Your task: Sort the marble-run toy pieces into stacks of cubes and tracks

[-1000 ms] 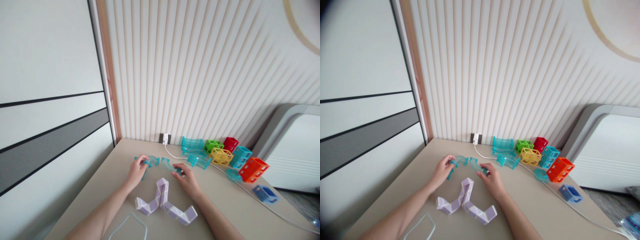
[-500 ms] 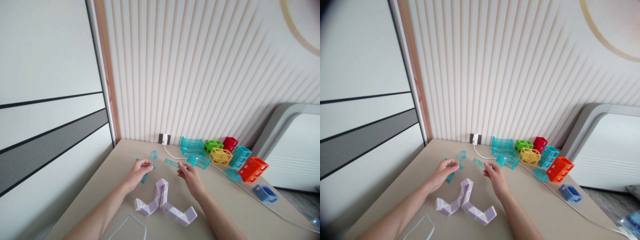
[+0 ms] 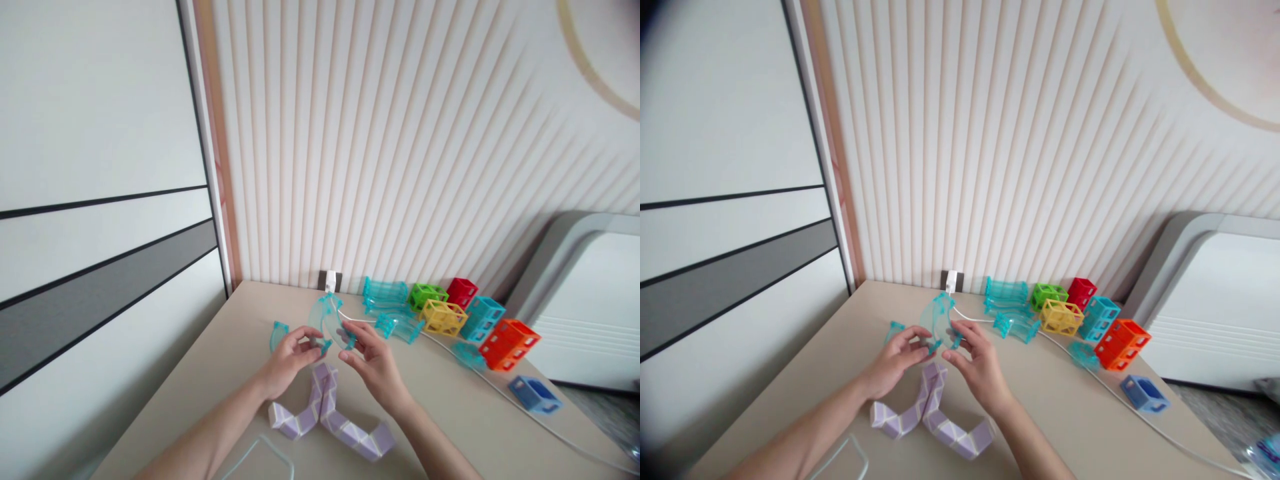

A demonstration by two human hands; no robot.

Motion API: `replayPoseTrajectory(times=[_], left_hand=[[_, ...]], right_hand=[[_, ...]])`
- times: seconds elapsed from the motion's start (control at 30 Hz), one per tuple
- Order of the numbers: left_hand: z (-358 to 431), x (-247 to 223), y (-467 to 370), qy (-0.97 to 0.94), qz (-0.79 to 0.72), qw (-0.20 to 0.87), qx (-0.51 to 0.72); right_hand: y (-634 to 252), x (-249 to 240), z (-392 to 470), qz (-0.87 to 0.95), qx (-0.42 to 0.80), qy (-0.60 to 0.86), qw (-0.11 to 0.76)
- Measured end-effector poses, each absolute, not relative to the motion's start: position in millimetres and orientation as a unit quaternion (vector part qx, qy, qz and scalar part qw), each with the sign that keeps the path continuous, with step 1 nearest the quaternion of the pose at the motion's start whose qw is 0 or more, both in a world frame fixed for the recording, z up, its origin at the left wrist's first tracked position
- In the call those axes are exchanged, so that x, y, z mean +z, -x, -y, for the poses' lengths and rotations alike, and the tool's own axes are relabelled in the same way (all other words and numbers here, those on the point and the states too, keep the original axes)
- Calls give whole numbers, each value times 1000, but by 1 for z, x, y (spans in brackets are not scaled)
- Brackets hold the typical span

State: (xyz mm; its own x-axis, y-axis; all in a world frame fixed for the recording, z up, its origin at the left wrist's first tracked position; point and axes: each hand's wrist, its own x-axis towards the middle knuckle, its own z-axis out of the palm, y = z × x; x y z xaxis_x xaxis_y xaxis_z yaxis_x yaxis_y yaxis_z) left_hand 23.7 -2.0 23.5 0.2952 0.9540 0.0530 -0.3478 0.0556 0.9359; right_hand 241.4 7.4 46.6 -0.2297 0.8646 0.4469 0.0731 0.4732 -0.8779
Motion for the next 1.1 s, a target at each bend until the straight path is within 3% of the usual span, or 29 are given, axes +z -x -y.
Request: replayPoseTrajectory(times=[0.23, 0.63, 0.93, 1.1], left_hand=[[7, 35, -29, -577, -298, 556, 519], [12, 34, -28, -583, -294, 553, 518], [13, 35, -33, -491, -274, 607, 561], [11, 28, -28, -503, -257, 642, 519]], right_hand=[[-241, 59, 2, 793, 238, 338, 447], [-240, 66, 12, 867, 199, 303, 341], [-235, 58, 15, 877, 130, 321, 333], [-235, 56, 12, 879, 131, 323, 327]])
